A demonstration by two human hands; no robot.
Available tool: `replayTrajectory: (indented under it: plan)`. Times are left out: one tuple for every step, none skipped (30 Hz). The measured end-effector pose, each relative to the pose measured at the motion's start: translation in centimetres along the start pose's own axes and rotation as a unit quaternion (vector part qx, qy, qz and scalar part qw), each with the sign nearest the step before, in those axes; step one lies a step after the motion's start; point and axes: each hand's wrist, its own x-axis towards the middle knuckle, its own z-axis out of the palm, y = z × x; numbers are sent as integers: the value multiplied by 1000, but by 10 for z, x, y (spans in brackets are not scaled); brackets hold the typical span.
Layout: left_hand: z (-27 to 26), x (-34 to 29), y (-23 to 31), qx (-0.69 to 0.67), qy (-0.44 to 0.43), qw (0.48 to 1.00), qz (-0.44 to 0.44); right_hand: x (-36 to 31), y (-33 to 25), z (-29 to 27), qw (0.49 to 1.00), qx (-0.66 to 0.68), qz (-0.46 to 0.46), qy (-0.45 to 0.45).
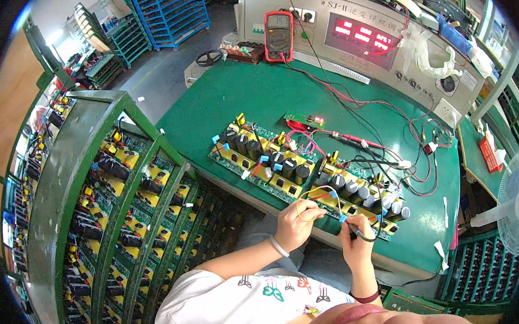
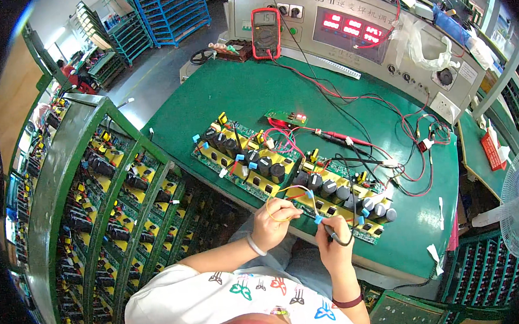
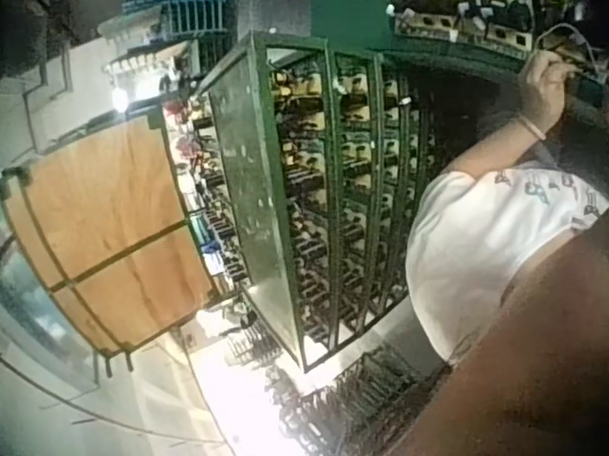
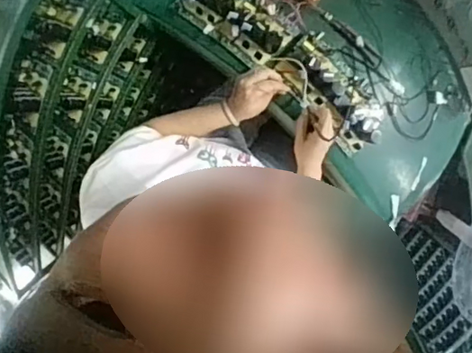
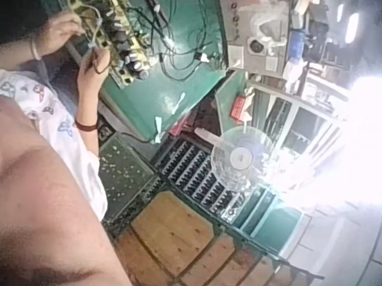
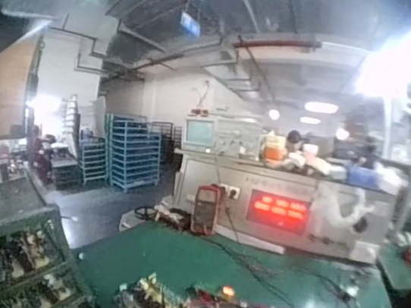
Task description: The person assembles electronic components on a green workbench, connecting wires to circuit boards and handling various electronic parts. They use their hands to manipulate wires and components, occasionally using tools like pliers or screwdrivers. The task involves precise hand movements and attention to detail.
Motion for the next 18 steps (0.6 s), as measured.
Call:
replayTrajectory:
  plan:
    - [0,0,0,-4,2,1000,1,0,2,0,1000,12,12,0]
    - [0,0,0,-7,5,1000,2,-1,5,0,999,24,24,0]
    - [1,0,0,-10,8,1000,3,-1,7,0,999,37,36,-1]
    - [1,0,-1,-5,4,1000,4,-2,7,0,999,38,33,2]
    - [1,0,-2,-1,0,1000,5,-2,7,1,999,39,29,5]
    - [1,-1,-2,4,-4,1000,5,-3,7,1,999,40,26,7]
    - [1,-1,-2,4,-2,1000,5,-3,7,1,999,35,25,7]
    - [2,-1,-2,4,0,1000,6,-3,7,1,999,30,24,6]
    - [2,-2,-2,4,2,1000,7,-3,8,1,999,25,23,5]
    - [2,-2,-1,8,1,1000,7,-3,7,1,1000,21,20,12]
    - [2,-1,-1,11,0,1000,8,-2,6,2,1000,17,16,20]
    - [1,-1,0,15,-1,1000,9,-2,4,3,999,14,12,27]
    - [0,-1,0,8,-2,1000,7,-3,4,4,999,-4,11,35]
    - [0,-1,-1,1,-4,1000,5,-5,4,5,999,-21,9,43]
    - [0,0,-1,-5,-5,1000,4,-6,4,7,998,-38,7,51]
    - [0,-1,-2,-12,-6,1000,6,-7,4,8,997,-43,5,59]
    - [1,-2,-4,-18,-7,1000,8,-8,4,9,997,-47,4,67]
    - [0,-2,-5,-25,-8,1000,10,-9,4,10,996,-51,2,74]
